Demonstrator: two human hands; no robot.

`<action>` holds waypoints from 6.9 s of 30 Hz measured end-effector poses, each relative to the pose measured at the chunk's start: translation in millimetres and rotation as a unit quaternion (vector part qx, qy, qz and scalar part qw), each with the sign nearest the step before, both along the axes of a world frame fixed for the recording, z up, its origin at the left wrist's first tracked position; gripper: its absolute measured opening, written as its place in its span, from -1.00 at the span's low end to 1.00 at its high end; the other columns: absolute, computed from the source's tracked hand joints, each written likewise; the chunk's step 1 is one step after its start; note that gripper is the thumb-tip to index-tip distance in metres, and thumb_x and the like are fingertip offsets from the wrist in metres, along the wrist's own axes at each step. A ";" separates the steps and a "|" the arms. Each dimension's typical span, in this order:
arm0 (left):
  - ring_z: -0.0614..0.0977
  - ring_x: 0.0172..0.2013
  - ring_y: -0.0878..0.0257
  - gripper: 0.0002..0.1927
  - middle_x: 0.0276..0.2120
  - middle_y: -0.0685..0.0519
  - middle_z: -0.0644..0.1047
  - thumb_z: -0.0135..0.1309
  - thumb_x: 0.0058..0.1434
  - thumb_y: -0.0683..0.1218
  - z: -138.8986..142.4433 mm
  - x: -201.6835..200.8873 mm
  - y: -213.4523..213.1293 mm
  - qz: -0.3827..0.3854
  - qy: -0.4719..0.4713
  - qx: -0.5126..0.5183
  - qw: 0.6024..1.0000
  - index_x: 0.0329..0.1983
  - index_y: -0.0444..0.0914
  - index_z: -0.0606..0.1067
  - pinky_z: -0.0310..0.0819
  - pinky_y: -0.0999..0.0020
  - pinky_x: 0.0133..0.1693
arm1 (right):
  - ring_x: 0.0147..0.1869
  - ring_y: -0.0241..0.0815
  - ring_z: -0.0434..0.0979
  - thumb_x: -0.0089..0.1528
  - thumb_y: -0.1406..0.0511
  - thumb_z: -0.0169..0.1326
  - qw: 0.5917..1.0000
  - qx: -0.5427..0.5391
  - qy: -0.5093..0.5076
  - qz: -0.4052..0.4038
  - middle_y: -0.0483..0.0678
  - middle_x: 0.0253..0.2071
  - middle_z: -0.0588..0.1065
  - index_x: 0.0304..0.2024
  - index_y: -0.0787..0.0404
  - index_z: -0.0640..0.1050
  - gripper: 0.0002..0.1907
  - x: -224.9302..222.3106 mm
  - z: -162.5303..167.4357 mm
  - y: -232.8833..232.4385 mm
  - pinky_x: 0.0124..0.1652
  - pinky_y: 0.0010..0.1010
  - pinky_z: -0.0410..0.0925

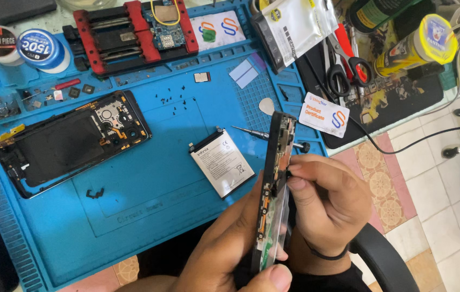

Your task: The person holds a disassembled smartphone and repeatedly presses and adjusts a small black component on the motherboard near the camera module. The person rotates the phone to inspect different sides while continuing to press the component.

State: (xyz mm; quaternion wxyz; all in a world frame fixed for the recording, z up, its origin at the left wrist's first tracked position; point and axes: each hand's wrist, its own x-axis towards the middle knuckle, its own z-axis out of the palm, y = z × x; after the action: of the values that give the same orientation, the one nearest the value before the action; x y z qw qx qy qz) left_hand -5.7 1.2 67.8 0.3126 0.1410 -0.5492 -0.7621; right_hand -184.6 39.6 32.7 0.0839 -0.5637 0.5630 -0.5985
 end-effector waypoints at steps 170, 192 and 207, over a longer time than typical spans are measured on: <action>0.62 -0.07 0.37 -0.67 -0.08 0.08 0.63 0.10 0.37 -0.12 -41.8 27.1 -97.3 0.240 -0.041 0.031 0.969 0.16 -0.33 0.48 0.55 0.40 -0.01 | 0.24 -0.10 0.54 0.28 0.49 0.15 0.807 0.297 -0.293 0.418 0.12 0.14 0.56 0.19 0.50 0.50 -0.59 -11.1 37.4 -156.1 0.25 -0.23 0.39; 0.63 -0.08 0.38 -0.67 -0.10 0.07 0.64 0.12 0.36 -0.11 -44.7 26.6 -95.9 0.255 -0.057 0.028 0.965 0.14 -0.32 0.48 0.56 0.41 -0.03 | 0.21 -0.07 0.57 0.26 0.53 0.17 0.802 0.291 -0.298 0.428 0.14 0.12 0.58 0.13 0.49 0.54 -0.63 -9.6 35.4 -157.8 0.21 -0.23 0.41; 0.65 -0.12 0.39 -0.67 -0.14 0.10 0.67 0.14 0.33 -0.08 -43.2 27.9 -94.6 0.272 -0.108 -0.009 0.956 0.12 -0.28 0.51 0.57 0.42 -0.07 | 0.25 -0.02 0.57 0.26 0.52 0.18 0.794 0.290 -0.315 0.432 0.15 0.11 0.59 0.08 0.39 0.57 -0.69 -9.4 33.8 -156.3 0.30 -0.11 0.38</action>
State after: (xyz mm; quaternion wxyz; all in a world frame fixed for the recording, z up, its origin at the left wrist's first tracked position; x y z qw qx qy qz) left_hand 22.2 -93.5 24.6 0.4481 0.3636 -0.5274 -0.6236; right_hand -194.0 -116.7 66.5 0.6655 -0.4782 0.3507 -0.4533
